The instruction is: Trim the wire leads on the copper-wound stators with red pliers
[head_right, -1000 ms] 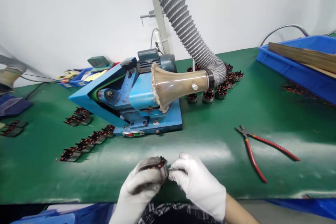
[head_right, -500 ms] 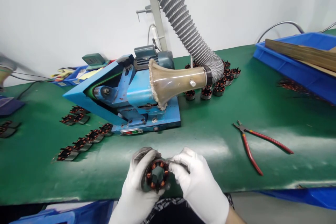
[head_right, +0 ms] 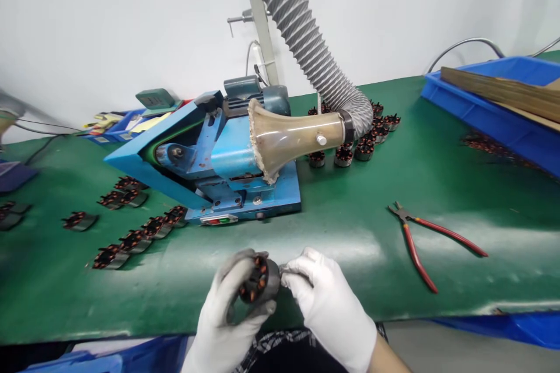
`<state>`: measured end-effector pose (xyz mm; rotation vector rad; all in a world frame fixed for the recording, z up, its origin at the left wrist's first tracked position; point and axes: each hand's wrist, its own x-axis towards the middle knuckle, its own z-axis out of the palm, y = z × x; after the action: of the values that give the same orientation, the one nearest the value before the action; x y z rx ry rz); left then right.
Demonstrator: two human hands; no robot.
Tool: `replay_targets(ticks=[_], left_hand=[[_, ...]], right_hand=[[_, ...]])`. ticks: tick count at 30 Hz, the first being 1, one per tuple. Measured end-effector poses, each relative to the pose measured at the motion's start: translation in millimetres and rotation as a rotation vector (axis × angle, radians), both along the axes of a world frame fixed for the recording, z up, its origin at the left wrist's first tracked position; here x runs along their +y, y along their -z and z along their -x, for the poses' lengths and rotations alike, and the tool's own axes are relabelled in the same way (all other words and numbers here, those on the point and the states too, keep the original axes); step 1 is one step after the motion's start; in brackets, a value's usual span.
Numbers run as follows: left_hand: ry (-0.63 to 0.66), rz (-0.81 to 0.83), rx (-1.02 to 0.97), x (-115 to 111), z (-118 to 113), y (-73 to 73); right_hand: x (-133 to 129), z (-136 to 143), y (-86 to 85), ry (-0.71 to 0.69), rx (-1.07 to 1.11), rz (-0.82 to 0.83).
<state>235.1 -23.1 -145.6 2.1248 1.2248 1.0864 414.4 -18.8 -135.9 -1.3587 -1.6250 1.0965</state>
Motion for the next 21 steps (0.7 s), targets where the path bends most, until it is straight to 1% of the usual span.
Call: replay_targets(ticks=[1, 2, 3, 4, 5, 6, 8, 9, 10, 11, 13, 15, 16, 17, 19, 20, 21], left_hand=[[-0.048, -0.05, 0.042, 0, 1, 2.9], [-0.067, -0.064, 0.06, 0, 1, 5.5], [-0.052, -0.03, 0.052, 1, 2, 7.3], [-0.002, 0.046, 0.021, 2, 2, 7.9], [0.07, 0.145, -0.026, 3, 1, 7.6], [0.141, 0.236, -0.067, 4, 1, 6.5], [0.209, 0.323, -0.097, 5, -2, 5.0], [0.202, 0.333, -0.088, 5, -3, 5.8], [0.161, 0.315, -0.067, 4, -5, 8.2], [0.104, 0.272, -0.037, 3, -6, 12.2], [0.016, 0.154, 0.044, 2, -8, 23.4], [0.015, 0.016, 0.13, 1, -8, 34.8], [0.033, -0.021, 0.165, 2, -7, 39.1], [0.05, -0.012, 0.19, 3, -6, 41.9], [0.047, 0.082, 0.237, 5, -5, 43.6], [0.027, 0.148, 0.262, 7, -4, 42.9], [0.008, 0.207, 0.28, 8, -3, 41.6]], right_hand=[[0, 0, -0.2, -0.026, 0.063, 0.081], [1, 0, 0.1, -0.059, 0.139, 0.171], [1, 0, 1.0, -0.087, 0.206, 0.247], [1, 0, 2.2, -0.098, 0.242, 0.284], [1, 0, 3.7, -0.085, 0.235, 0.273], [1, 1, 5.4, -0.053, 0.186, 0.22], [1, 3, 9.3, 0.038, 0.041, 0.065], [1, 4, 11.7, 0.072, -0.003, 0.025], [1, 4, 14.6, 0.084, 0.007, 0.043], [1, 5, 18.0, 0.07, 0.07, 0.121], [1, 7, 26.1, -0.01, 0.303, 0.363], [2, 7, 34.7, -0.071, 0.503, 0.569], [2, 7, 38.4, -0.09, 0.531, 0.622], [3, 6, 41.4, -0.102, 0.519, 0.646], [7, 4, 43.9, -0.116, 0.451, 0.668], [9, 2, 43.3, -0.126, 0.401, 0.648], [11, 1, 41.3, -0.133, 0.31, 0.581]])
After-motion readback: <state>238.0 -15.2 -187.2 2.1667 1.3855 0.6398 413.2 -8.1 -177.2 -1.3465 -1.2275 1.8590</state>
